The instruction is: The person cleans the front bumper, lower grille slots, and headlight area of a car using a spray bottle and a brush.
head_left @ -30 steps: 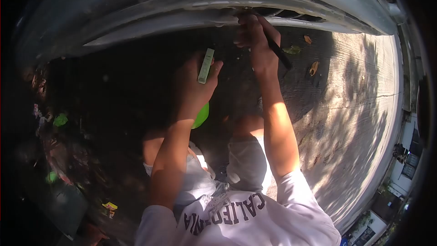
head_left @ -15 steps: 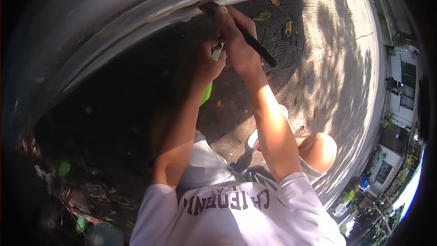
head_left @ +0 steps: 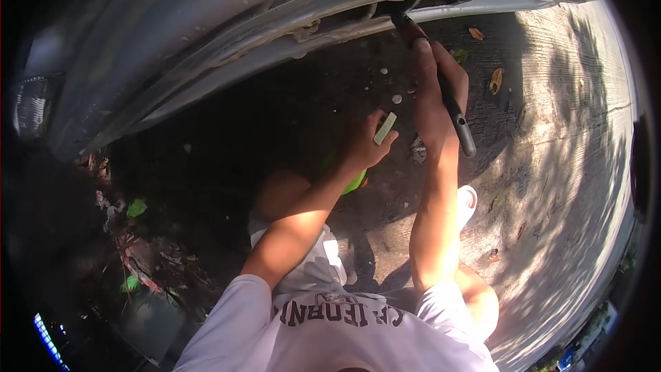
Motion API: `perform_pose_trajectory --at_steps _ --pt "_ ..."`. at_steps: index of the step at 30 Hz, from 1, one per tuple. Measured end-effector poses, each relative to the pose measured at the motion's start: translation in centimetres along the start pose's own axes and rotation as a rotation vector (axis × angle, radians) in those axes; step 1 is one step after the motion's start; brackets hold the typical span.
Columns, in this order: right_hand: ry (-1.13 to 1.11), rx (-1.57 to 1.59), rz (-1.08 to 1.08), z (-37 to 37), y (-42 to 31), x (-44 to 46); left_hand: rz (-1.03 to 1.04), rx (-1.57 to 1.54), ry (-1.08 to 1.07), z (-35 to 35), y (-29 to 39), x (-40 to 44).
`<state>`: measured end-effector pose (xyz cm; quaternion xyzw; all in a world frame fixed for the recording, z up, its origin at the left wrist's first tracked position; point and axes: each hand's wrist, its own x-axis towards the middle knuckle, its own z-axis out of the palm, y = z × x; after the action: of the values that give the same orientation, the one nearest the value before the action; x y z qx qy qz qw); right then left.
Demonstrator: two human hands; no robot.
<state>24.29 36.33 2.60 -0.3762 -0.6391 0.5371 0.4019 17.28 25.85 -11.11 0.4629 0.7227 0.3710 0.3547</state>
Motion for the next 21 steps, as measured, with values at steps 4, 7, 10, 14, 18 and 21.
perform_pose_trajectory --at_steps 4,7,10,14,18,21 --pt "-0.056 0.098 -0.132 3.7 1.7 -2.2 0.138 0.023 0.115 2.7 1.0 -1.7" --pt "-0.041 0.159 0.029 1.7 2.5 -3.1 -0.126 -0.426 0.007 3.4 0.9 -5.5" --pt "0.127 0.392 -0.037 0.9 3.7 -0.5 -0.499 -0.413 -0.228 4.2 1.6 -9.0" --pt "-0.119 0.295 0.141 1.6 1.4 0.8 -0.601 0.087 -0.302 4.9 1.5 -11.8" --pt "-0.02 0.484 0.098 -0.7 1.2 2.5 -0.555 -0.417 0.08 0.3 7.6 -8.4" --pt "0.108 0.063 -0.337 3.9 3.8 2.4 -0.404 -0.605 0.336 -2.7 8.9 -5.4"
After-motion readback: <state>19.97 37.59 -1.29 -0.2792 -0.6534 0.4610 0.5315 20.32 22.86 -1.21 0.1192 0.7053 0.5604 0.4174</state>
